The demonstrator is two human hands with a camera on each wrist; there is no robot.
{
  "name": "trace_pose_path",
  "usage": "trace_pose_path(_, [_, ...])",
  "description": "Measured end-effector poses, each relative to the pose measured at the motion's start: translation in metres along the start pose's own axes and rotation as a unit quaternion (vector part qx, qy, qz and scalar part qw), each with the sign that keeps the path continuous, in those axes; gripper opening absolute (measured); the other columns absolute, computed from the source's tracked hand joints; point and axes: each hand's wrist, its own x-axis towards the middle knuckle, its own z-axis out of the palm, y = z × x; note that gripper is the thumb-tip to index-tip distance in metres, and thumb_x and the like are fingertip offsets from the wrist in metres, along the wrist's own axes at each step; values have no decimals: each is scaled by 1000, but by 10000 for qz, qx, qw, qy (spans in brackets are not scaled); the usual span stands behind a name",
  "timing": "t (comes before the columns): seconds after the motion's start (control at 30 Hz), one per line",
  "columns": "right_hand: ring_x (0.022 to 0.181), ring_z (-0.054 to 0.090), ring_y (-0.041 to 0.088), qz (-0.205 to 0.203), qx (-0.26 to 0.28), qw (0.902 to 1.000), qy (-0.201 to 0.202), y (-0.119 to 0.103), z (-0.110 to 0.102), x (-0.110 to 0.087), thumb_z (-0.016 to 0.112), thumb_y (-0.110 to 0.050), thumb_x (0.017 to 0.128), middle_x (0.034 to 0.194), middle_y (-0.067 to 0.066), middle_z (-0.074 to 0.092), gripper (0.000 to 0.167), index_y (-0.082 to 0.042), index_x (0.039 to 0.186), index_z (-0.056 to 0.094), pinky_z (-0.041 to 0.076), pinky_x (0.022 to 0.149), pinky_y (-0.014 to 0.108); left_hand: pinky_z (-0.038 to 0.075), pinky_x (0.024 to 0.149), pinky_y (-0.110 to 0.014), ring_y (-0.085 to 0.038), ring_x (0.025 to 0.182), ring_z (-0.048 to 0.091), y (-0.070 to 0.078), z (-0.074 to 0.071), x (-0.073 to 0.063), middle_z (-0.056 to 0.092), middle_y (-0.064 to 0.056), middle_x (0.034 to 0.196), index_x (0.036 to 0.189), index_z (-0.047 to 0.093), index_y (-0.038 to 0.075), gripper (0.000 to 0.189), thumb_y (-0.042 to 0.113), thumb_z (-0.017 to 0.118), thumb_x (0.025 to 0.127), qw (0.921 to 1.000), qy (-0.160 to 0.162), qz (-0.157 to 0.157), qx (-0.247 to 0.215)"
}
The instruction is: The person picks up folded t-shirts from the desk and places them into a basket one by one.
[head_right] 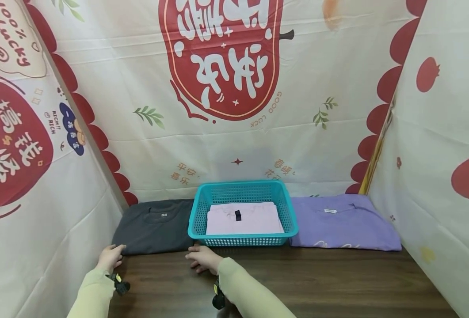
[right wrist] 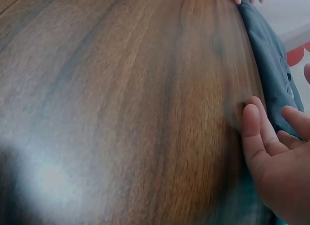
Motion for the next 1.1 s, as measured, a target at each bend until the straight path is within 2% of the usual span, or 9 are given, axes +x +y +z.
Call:
trace_pose_path(0.17, [98, 62, 26, 44, 53, 9999, 79, 1, 1, 3, 59, -20, 96, 130, 13, 57, 54, 3, 142, 44, 53, 67, 34, 52, 85, -44, -50, 112, 50, -5, 1, -1, 37, -45, 130, 143, 18, -21, 70, 20, 47, 94, 9996, -32, 68, -256])
trace_pose_path(0.4, [98, 61, 27, 195, 99, 9997, 134, -2, 0, 7, 60, -23, 94, 132, 16, 54, 58, 5, 142, 42, 53, 70, 36, 46, 95, -49, -52, 121, 43, -8, 0, -1, 33, -45, 134, 144, 15, -20, 70, 20, 45, 95, 9990, -226, -28, -384])
trace_pose_path(0.53, [93, 61, 25, 268, 206, 9993, 183, -1, -1, 9, 61, -25, 94, 129, 15, 54, 59, 5, 142, 42, 50, 63, 30, 43, 98, -52, -53, 123, 42, -6, -1, -1, 32, -45, 136, 143, 16, -21, 69, 20, 45, 96, 9989, -276, -80, -379])
trace_pose_path(0.63, [86, 61, 22, 286, 328, 9988, 228, 2, -1, 10, 61, -27, 95, 128, 14, 55, 58, 3, 142, 43, 46, 57, 25, 43, 97, -51, -52, 123, 42, -6, -2, -1, 31, -45, 136, 143, 17, -21, 68, 20, 44, 96, 9989, -305, -91, -341])
trace_pose_path(0.8, [79, 60, 18, 333, 518, 9977, 282, 4, 0, 8, 59, -31, 96, 127, 13, 54, 57, 2, 141, 45, 45, 56, 23, 50, 90, -46, -50, 118, 48, -9, -5, -1, 34, -45, 135, 140, 22, -23, 66, 19, 45, 94, 9994, -273, -35, -211])
trace_pose_path(0.97, [73, 59, 16, 392, 701, 9967, 98, 8, 4, 5, 57, -33, 97, 113, 16, 58, 55, 2, 138, 48, 45, 54, 23, 53, 82, -42, -47, 109, 55, -14, -9, -8, 36, -44, 134, 138, 27, -24, 63, 18, 45, 94, 9999, -139, 69, 26])
trace_pose_path(1.1, [69, 58, 14, 441, 703, 9965, -103, 11, 6, 2, 55, -32, 98, 109, 14, 59, 54, 0, 140, 47, 43, 52, 21, 51, 84, -44, -48, 112, 53, -20, -14, -15, 37, -42, 135, 139, 30, -21, 61, 20, 44, 97, 9996, -120, 59, 267])
